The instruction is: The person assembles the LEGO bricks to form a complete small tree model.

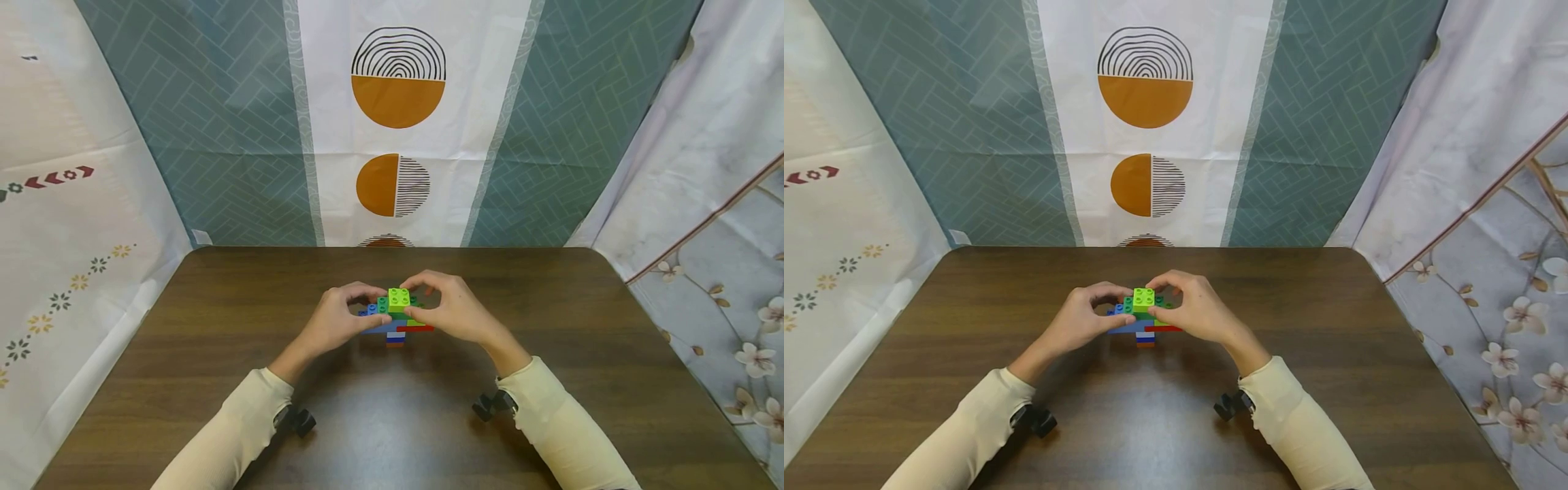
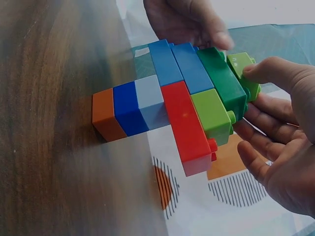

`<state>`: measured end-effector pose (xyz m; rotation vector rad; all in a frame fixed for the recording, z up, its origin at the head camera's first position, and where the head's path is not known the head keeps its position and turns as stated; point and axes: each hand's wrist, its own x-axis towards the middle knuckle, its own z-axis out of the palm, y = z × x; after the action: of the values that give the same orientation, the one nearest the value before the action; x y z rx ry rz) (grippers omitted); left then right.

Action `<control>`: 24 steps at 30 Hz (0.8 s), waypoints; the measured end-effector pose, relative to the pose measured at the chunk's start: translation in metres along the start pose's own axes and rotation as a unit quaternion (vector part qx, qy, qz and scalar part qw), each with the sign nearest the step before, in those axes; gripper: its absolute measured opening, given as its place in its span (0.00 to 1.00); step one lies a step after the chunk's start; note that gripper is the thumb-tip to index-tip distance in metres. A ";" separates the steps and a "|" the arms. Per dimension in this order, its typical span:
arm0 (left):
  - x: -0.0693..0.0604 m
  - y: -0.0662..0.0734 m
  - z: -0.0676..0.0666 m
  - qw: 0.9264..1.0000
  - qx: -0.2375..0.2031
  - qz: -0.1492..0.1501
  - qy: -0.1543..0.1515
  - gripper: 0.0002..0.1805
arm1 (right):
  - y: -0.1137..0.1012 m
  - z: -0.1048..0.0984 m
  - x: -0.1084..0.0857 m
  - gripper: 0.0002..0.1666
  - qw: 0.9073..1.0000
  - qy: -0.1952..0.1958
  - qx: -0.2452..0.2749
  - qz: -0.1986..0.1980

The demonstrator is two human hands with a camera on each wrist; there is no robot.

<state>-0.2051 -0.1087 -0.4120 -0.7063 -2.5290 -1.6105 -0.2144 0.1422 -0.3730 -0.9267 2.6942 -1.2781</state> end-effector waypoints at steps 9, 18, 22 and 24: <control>0.001 0.009 0.006 0.997 -0.034 0.046 0.044 0.18 | 0.000 -0.001 0.000 0.20 1.000 0.002 -0.002 -0.007; 0.002 0.011 0.006 0.998 -0.024 0.044 0.033 0.15 | 0.003 -0.001 -0.002 0.19 1.000 0.012 -0.005 -0.023; 0.002 0.013 0.004 0.999 -0.023 0.042 0.027 0.15 | 0.005 0.001 -0.001 0.19 1.000 0.014 -0.004 -0.028; 0.001 0.013 0.004 0.999 -0.022 0.041 0.026 0.15 | 0.006 0.002 -0.001 0.19 0.999 0.014 -0.001 -0.029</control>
<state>-0.2001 -0.1006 -0.4023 -0.7500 -2.4027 -1.6414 -0.2164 0.1438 -0.3788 -1.0009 2.7088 -1.3101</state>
